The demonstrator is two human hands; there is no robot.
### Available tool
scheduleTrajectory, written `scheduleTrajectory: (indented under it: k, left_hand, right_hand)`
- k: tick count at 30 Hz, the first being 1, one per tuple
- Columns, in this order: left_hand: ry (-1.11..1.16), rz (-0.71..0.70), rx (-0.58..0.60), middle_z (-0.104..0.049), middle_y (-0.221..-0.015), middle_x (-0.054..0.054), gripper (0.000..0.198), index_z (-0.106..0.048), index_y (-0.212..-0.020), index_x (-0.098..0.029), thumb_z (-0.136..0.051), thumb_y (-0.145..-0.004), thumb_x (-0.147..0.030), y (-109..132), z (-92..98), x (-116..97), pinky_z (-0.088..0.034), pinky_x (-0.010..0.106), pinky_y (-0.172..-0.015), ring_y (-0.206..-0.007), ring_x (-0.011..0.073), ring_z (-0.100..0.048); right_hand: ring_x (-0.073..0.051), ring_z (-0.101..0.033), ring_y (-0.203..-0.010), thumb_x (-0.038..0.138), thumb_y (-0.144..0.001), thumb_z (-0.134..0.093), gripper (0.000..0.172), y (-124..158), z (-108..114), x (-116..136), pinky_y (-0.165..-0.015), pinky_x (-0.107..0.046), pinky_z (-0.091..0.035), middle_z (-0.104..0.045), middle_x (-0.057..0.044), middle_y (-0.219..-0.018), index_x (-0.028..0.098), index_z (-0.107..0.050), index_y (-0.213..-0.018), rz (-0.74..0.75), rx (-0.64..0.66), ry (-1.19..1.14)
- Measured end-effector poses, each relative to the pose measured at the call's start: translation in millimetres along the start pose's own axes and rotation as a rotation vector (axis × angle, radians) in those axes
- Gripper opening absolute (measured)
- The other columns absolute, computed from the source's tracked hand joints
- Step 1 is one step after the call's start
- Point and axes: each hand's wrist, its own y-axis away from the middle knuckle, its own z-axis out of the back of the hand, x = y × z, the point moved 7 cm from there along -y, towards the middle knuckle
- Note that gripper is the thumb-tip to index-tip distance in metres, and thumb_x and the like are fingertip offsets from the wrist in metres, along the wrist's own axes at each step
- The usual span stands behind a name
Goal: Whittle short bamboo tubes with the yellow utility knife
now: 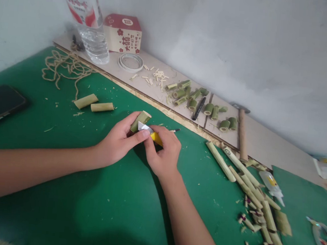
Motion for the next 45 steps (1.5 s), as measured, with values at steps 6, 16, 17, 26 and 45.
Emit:
scheduleTrajectory:
  k: [6, 16, 17, 26, 45]
  left_hand:
    - [-0.063, -0.029, -0.010, -0.062, -0.092, 0.001, 0.044, -0.067, -0.108, -0.018, -0.080, -0.094, -0.058, -1.9, 2.2, -0.9, -0.053, 0.026, -0.075, -0.083, 0.0153, -0.057]
    - [-0.050, 0.005, -0.020, -0.068, -0.100, 0.003, 0.050, -0.068, -0.120, -0.019, -0.079, -0.094, -0.059, -0.8, 2.7, 2.5, -0.058, 0.030, -0.083, -0.091, 0.0185, -0.064]
    - [-0.034, 0.014, -0.016, -0.068, -0.102, 0.004, 0.052, -0.067, -0.127, -0.019, -0.079, -0.095, -0.057, -0.2, 2.1, 3.1, -0.059, 0.030, -0.085, -0.093, 0.0189, -0.065]
    - [0.002, 0.048, 0.004, -0.069, -0.123, 0.008, 0.067, -0.052, -0.159, -0.023, -0.074, -0.100, -0.046, 3.2, -0.5, 1.4, -0.061, 0.029, -0.089, -0.101, 0.0202, -0.068]
    - [-0.131, -0.032, -0.038, -0.060, -0.089, 0.001, 0.042, -0.065, -0.103, -0.020, -0.079, -0.095, -0.058, -1.7, 5.1, -3.3, -0.052, 0.026, -0.074, -0.081, 0.0160, -0.055]
  right_hand:
    - [-0.021, -0.078, -0.079, 0.037, -0.104, -0.064, 0.020, -0.1, 2.5, 1.1, -0.073, -0.034, -0.057, -0.084, -0.006, -0.094, 0.022, -0.076, -0.104, 0.011, -0.034, -0.011]
    - [-0.021, -0.079, -0.081, 0.037, -0.104, -0.063, 0.020, 0.0, 1.3, 0.1, -0.074, -0.035, -0.057, -0.085, -0.006, -0.095, 0.022, -0.076, -0.105, 0.009, -0.030, -0.004]
    - [-0.021, -0.079, -0.081, 0.036, -0.104, -0.063, 0.019, -0.2, 0.8, 0.1, -0.074, -0.035, -0.056, -0.084, -0.006, -0.094, 0.022, -0.076, -0.105, 0.006, -0.021, 0.000]
    - [-0.021, -0.079, -0.085, 0.037, -0.105, -0.062, 0.021, -0.1, -1.8, 0.2, -0.076, -0.035, -0.056, -0.085, -0.005, -0.096, 0.022, -0.077, -0.106, 0.004, 0.015, 0.020]
    - [-0.021, -0.078, -0.081, 0.037, -0.105, -0.063, 0.020, -0.7, 2.5, 1.1, -0.074, -0.034, -0.056, -0.083, -0.007, -0.093, 0.021, -0.076, -0.105, 0.006, -0.026, 0.005]
